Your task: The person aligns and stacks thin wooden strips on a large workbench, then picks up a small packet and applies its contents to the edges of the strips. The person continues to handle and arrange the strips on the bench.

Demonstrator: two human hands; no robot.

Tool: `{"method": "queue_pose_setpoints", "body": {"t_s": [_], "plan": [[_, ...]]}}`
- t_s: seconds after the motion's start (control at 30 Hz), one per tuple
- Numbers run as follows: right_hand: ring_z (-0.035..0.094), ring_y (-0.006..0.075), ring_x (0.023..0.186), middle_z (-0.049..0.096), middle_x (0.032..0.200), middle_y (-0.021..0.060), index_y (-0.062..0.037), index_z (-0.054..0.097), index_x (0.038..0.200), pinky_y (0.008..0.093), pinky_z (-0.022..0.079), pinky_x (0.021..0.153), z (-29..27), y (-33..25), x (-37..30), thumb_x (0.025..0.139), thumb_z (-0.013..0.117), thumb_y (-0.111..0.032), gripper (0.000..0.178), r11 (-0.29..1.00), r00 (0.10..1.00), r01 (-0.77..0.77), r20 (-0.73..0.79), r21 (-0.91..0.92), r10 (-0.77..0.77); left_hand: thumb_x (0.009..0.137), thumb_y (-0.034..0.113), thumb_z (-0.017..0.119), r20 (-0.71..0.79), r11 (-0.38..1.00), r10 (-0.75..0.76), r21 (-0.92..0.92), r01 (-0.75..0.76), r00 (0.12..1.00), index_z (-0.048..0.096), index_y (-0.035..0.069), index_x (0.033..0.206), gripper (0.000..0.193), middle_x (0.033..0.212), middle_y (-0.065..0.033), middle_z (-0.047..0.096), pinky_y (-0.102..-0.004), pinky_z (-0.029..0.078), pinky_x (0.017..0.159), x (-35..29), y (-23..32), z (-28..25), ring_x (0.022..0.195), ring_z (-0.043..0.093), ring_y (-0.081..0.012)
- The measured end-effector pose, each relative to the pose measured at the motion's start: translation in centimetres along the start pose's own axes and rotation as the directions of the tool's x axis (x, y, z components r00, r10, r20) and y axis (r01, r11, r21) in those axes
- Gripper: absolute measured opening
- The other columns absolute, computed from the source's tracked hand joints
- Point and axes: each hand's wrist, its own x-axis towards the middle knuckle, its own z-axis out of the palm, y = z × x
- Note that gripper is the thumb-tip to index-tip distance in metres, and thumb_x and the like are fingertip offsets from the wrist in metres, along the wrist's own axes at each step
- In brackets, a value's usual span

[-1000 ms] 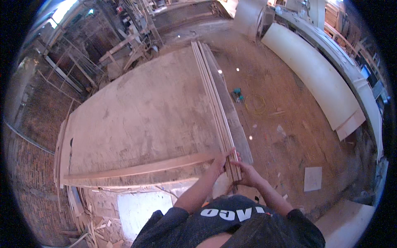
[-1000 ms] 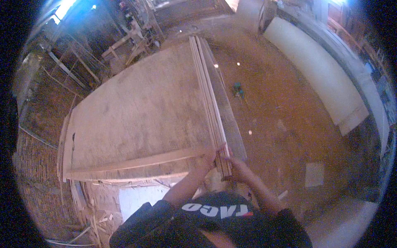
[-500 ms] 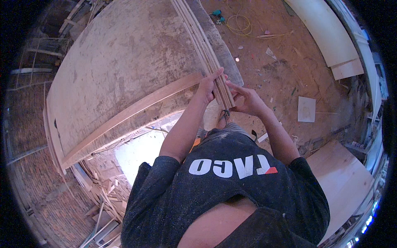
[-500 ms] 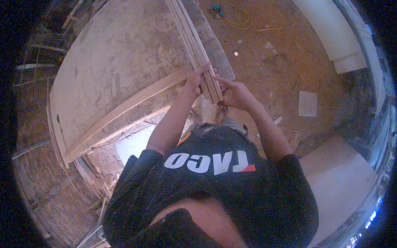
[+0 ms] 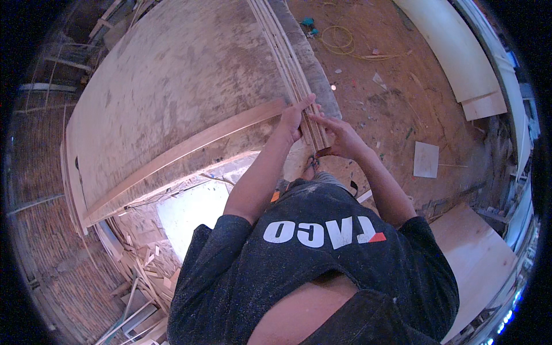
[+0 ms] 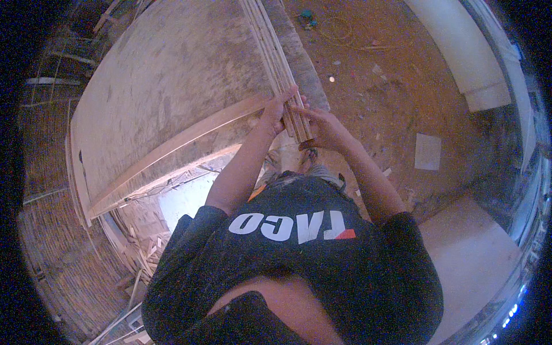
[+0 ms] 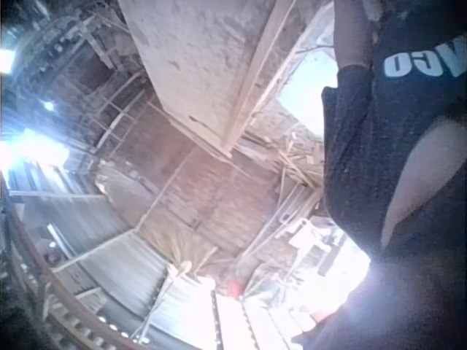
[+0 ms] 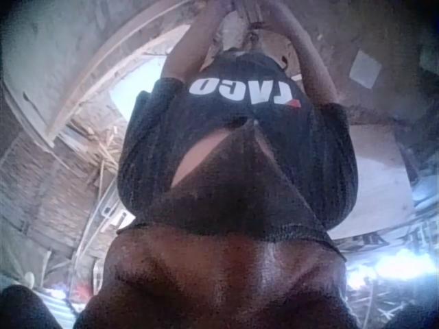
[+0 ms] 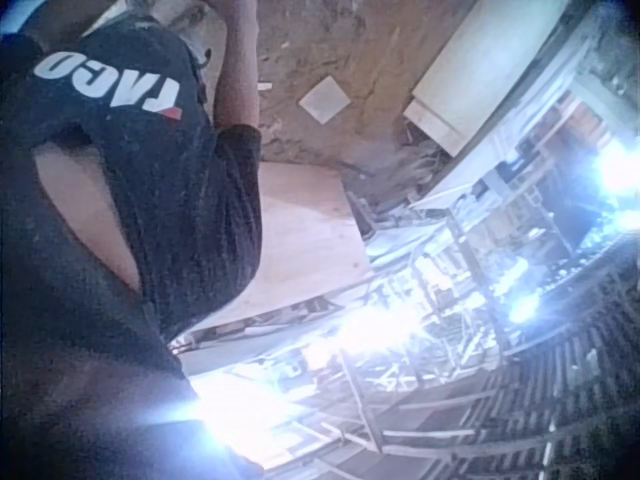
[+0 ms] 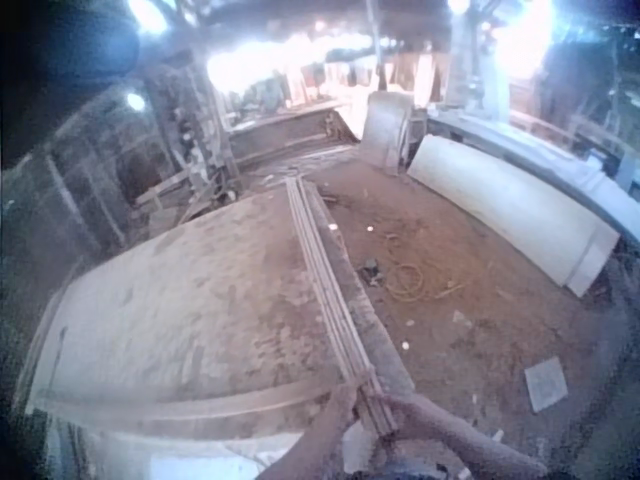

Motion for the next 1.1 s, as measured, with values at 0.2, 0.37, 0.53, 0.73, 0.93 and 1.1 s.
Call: {"method": "queue_pose_setpoints", "body": {"t_s": [0.2,0.37,0.53,0.73,0.93,1.1], "plan": [[0.065,0.0336,0.118,0.066,0.136,0.0157,-0.0214,0.05,0.155,0.0433,0.055,0.096,-0.3,0.0,0.5,0.058,0.101,-0.03,0.11,0.996,0.995,-0.052,0.08,-0.077,0.058,0.098,0.036,0.073,0.018,0.999,0.039,0.021,-0.04,0.999,0.058,0.004,0.123,0.044,0.104,-0.015,0.071,-0.0495,0.064,0.082,0.1,-0.9,-0.7,0.095,0.073,-0.0315],[0.068,0.0319,0.106,0.069,0.13,0.0152,-0.0214,0.051,0.155,0.0434,0.056,0.09,0.0,1.4,0.0,0.057,0.101,-0.031,0.11,0.998,0.999,0.034,0.014,-0.053,-0.033,0.093,0.03,0.079,-0.017,0.996,0.027,-0.088,-0.029,0.999,0.062,0.004,0.112,0.037,0.093,-0.0113,0.07,-0.0475,0.064,0.068,-0.7,-1.9,0.5,0.082,0.072,-0.0251],[0.068,0.0299,0.107,0.071,0.128,0.0129,-0.0211,0.052,0.154,0.0417,0.056,0.093,0.3,2.2,-0.2,0.056,0.101,-0.029,0.109,0.996,0.997,-0.071,0.013,-0.045,0.071,0.095,0.03,0.077,-0.039,0.993,0.024,-0.112,-0.029,0.999,0.063,0.004,0.111,0.034,0.091,-0.0099,0.07,-0.0474,0.063,0.069,-0.6,-3.2,0.8,0.083,0.072,-0.0251],[0.069,0.0253,0.112,0.07,0.128,0.0122,-0.017,0.047,0.155,0.0402,0.056,0.096,0.7,2.0,-0.6,0.068,0.096,-0.021,0.1,0.986,0.998,-0.056,-0.02,0.154,0.059,0.1,0.034,0.069,-0.058,0.997,0.068,0.036,-0.066,0.996,0.068,0.006,0.104,0.027,0.095,-0.0071,0.071,-0.0362,0.058,0.083,-0.4,-3.8,0.5,0.089,0.07,-0.0204],[0.07,0.0205,0.11,0.071,0.126,0.0147,-0.0127,0.038,0.158,0.0363,0.056,0.095,-0.3,3.2,-2.1,0.082,0.09,-0.013,0.093,0.737,0.986,-0.161,0.074,0.656,0.149,0.099,0.036,0.072,0.04,0.999,-0.026,0.035,0.025,0.999,0.067,0.003,0.111,0.036,0.102,-0.0125,0.073,-0.0405,0.06,0.082,1.0,-3.8,-1.2,0.089,0.072,-0.0232],[0.071,0.0185,0.105,0.074,0.116,0.0152,-0.0113,0.041,0.156,0.0337,0.056,0.09,1.0,3.1,-3.1,0.082,0.09,-0.014,0.09,0.655,0.949,-0.274,0.089,0.704,0.301,0.095,0.039,0.076,-0.01,0.999,0.034,0.02,-0.034,0.999,0.067,0.002,0.114,0.043,0.1,-0.0131,0.074,-0.0435,0.061,0.081,1.6,-4.2,-0.8,0.09,0.073,-0.0249]]}}
